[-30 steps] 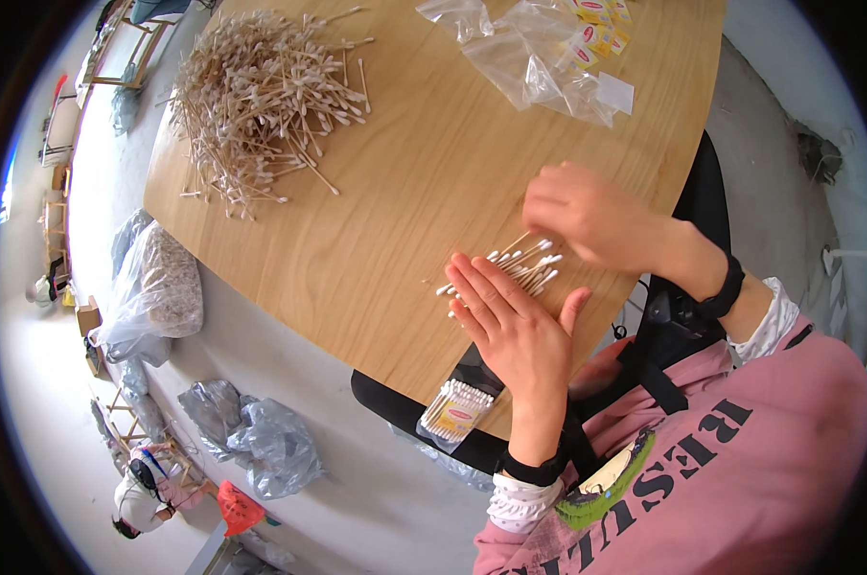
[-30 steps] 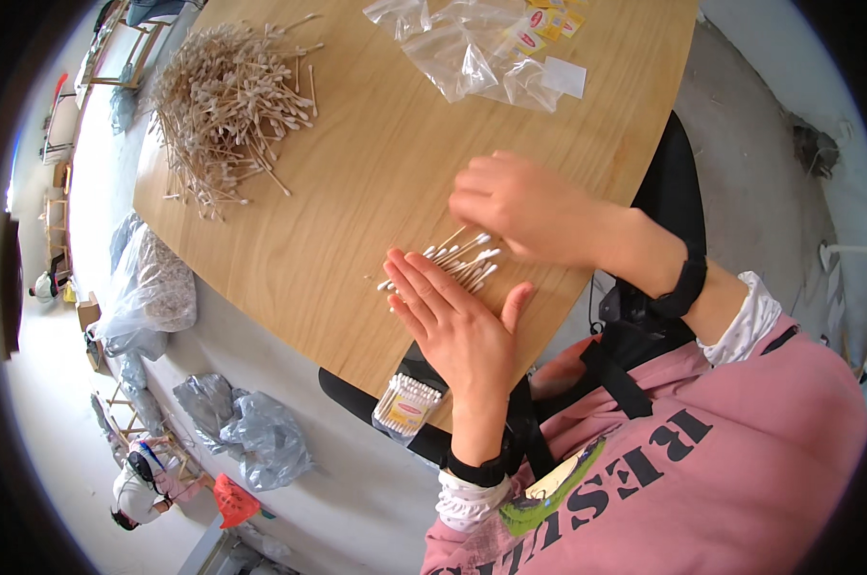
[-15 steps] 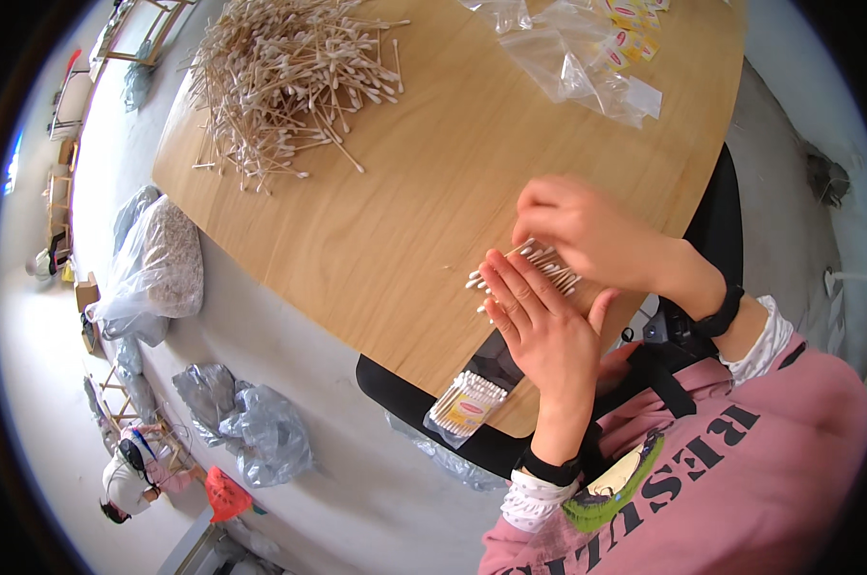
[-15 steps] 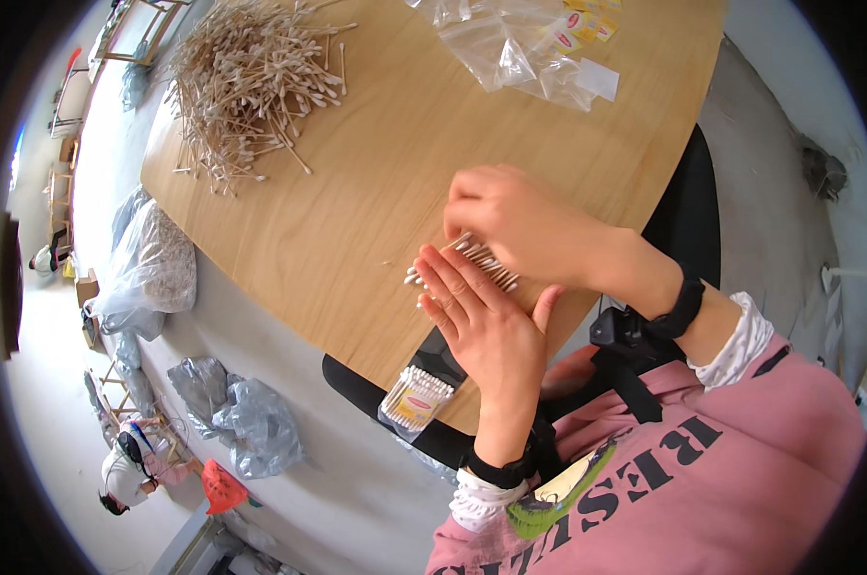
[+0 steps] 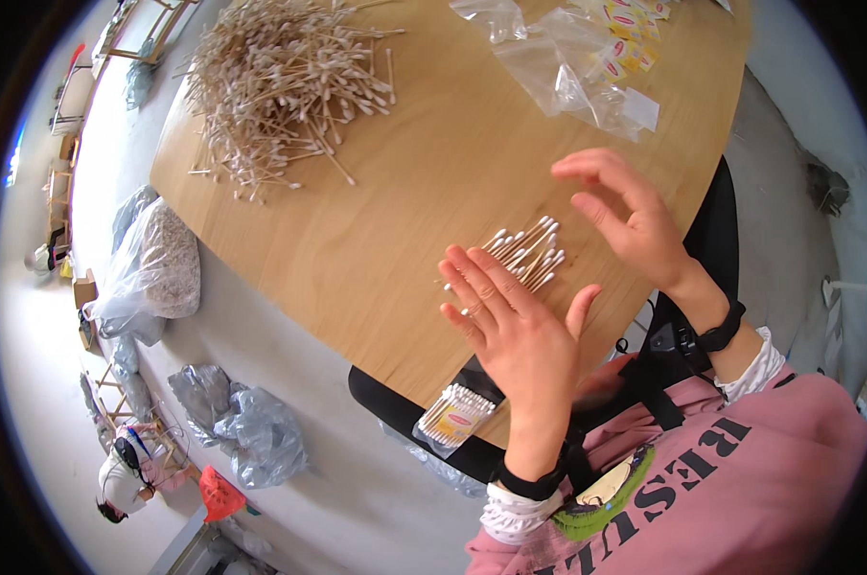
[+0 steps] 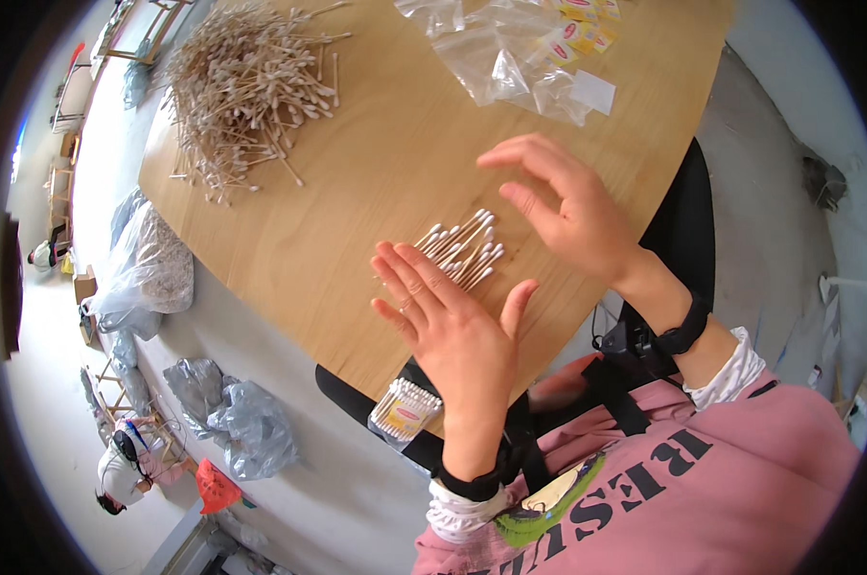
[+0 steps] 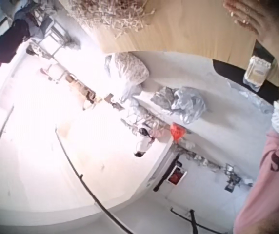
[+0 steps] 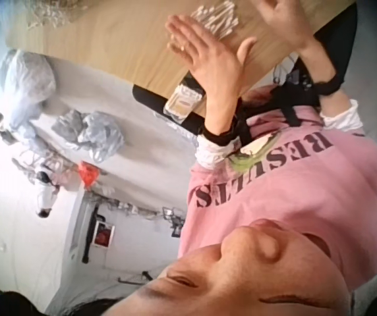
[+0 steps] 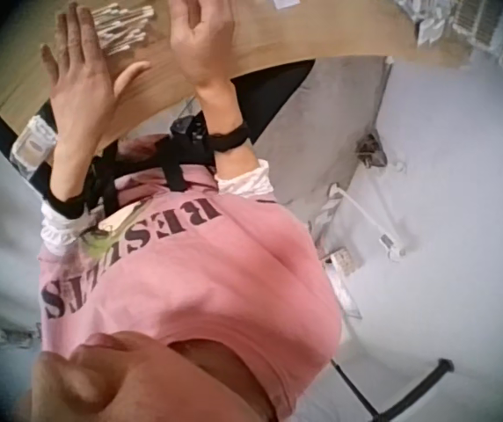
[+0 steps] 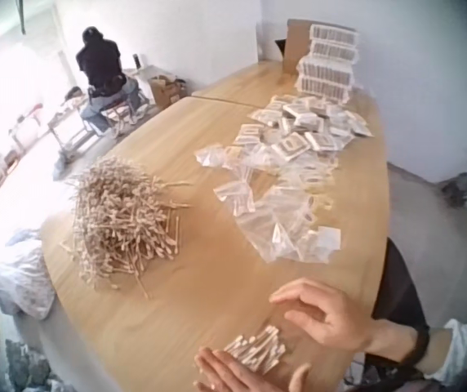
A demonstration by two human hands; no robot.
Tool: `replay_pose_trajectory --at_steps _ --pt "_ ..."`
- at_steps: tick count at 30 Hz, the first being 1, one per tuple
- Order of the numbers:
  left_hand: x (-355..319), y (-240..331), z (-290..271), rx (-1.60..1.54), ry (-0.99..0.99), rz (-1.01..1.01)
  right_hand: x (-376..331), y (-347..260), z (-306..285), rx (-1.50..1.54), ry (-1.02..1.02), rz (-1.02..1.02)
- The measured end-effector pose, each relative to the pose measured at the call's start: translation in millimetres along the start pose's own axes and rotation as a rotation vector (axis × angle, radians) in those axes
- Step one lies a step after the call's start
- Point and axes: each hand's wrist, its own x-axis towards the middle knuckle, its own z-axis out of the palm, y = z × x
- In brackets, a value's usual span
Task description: Counting cotton swabs, aligning them in rows, and placing them into small plastic bags with labels.
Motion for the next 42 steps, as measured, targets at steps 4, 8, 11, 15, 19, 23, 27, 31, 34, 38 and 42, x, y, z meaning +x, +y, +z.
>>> replay_pose_trajectory --at_steps 4,8,11,15,19,23,27,31,34,38,42 --pt "6 -8 11 0.066 -0.046 0.061 -3 0 5 -0.089 -0.122 -0.094" --pt "3 -9 18 0.085 -0.048 0.067 -2 11 9 -0.181 -0.237 -0.311" --pt "-3 -8 21 0.09 -0.042 0.068 -2 13 4 -0.225 -0.283 -0.366" --pt "-9 -6 24 0.075 -0.048 0.069 1 17 -6 -0.238 -0.333 -0.375" --pt "-9 -6 25 0.062 -0.028 0.066 0 14 -7 -0.26 -0.373 -0.386" --pt "-10 -8 25 0.067 -0.03 0.063 2 25 -26 -0.413 -0.332 -0.426" --pt "-14 -6 26 0.062 -0.017 0.055 12 31 -45 -0.424 -0.248 -0.29" --pt "-21 0 32 0.04 -0.004 0.054 26 20 -5 -0.458 -0.221 -0.406" --pt "-23 -1 30 -0.007 -0.006 0.026 31 1 33 -0.374 -0.359 -0.455" --pt "-28 -7 14 -0.049 -0.003 -0.051 28 -5 28 -0.295 -0.407 -0.407" --pt "-22 -9 10 0.053 -0.054 -0.028 20 -6 0 -0.331 -0.163 -0.267"
